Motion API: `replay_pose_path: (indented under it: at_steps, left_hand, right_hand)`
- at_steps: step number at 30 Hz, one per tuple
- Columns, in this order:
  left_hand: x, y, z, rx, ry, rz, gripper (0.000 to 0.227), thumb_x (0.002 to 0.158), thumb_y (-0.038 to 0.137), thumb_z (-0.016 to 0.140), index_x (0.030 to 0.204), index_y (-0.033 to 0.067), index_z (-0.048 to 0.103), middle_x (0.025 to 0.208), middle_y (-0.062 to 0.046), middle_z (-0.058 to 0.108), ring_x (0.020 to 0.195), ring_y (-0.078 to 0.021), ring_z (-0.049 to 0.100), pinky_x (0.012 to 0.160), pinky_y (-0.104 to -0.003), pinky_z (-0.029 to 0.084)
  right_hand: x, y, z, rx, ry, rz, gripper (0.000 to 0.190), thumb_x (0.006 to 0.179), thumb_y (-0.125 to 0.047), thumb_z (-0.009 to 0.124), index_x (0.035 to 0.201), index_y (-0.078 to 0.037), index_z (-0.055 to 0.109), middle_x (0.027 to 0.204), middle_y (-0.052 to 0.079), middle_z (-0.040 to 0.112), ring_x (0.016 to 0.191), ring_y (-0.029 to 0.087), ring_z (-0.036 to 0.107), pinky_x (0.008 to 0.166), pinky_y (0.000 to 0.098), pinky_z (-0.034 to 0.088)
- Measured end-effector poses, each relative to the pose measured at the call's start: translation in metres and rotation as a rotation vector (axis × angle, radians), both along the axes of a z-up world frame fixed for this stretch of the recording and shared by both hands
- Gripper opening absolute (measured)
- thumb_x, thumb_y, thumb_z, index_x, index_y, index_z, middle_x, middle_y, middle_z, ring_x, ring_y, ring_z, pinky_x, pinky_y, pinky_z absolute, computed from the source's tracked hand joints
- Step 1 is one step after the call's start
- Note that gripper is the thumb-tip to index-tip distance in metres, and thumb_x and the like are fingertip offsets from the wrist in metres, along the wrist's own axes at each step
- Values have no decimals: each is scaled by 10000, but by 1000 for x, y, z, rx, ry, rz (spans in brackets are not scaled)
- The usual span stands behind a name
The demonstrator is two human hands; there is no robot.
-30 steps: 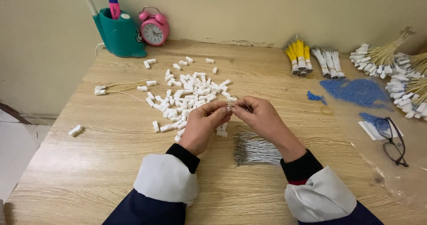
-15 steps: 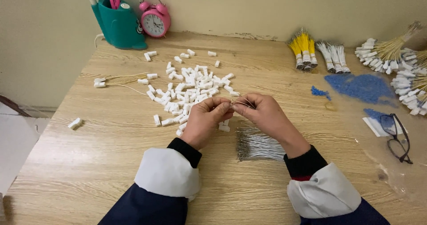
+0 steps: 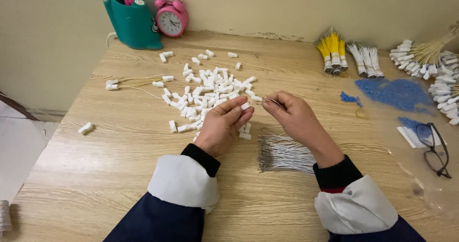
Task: The person assembles cotton swabs by inserting thin metal wires into small white plastic caps. They pick up a cap and a wire, fit them together, and place the finished swab on the table. The process is repeated continuously throughout the video.
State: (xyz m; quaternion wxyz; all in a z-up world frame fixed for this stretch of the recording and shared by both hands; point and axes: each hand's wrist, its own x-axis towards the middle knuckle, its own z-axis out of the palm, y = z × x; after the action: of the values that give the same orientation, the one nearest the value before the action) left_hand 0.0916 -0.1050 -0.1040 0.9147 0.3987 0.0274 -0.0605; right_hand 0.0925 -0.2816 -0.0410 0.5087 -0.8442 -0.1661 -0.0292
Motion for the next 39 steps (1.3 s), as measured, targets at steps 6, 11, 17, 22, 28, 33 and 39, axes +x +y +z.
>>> replay_pose_path:
  at_steps: [6,11,17,22,28,33,39]
  left_hand:
    - [6,1,-9,-64,-18,-28,291,935,-43,526,1213,-90,595,1028,-184,594,1025,-328,664,927,-385,590]
    - [7,0,-13,-79,-25,-50,293,935,-45,523,1218,-91,590,1021,-191,608,1005,-314,673,911,-377,599]
    - [8,1,-16,-52,-30,-72,291,940,-30,529,1220,-78,594,993,-173,600,982,-292,671,905,-387,601]
    - [10,2,-20,-54,-37,-62,271,937,-17,550,1199,-67,598,978,-166,594,955,-282,680,886,-370,611]
    - [9,3,-17,-18,-36,-64,255,933,-11,559,1175,-68,614,956,-132,580,957,-270,676,890,-373,609]
    - [8,3,-16,-11,-29,-61,250,932,-14,562,1169,-70,621,960,-135,588,963,-274,675,902,-385,604]
    - [3,3,-9,-10,-12,-62,251,921,-13,580,1164,-59,625,963,-126,585,953,-279,681,884,-378,611]
  right_hand:
    - [3,-3,-8,-95,-55,-39,160,928,-182,669,1001,-43,703,820,110,651,802,165,611,746,329,493]
    - [1,-2,-5,-109,-100,-25,142,906,-140,667,975,-20,701,803,134,633,789,206,616,741,345,496]
    - [2,-2,-5,-161,-152,-29,140,908,-154,668,973,-35,706,816,131,631,811,221,639,745,344,502]
    - [2,-2,-1,-217,-187,-4,129,905,-132,659,957,-22,700,799,152,617,745,251,630,649,339,488]
    - [4,-5,-7,-233,-190,-23,110,885,-134,675,946,-50,713,797,116,621,730,202,631,635,304,494]
    - [8,-7,-14,-207,-183,-33,126,886,-138,671,968,-53,714,812,115,620,754,198,623,643,295,488]
    - [3,-2,-7,-250,-174,-31,145,909,-186,648,976,-76,716,841,116,632,809,228,644,680,325,504]
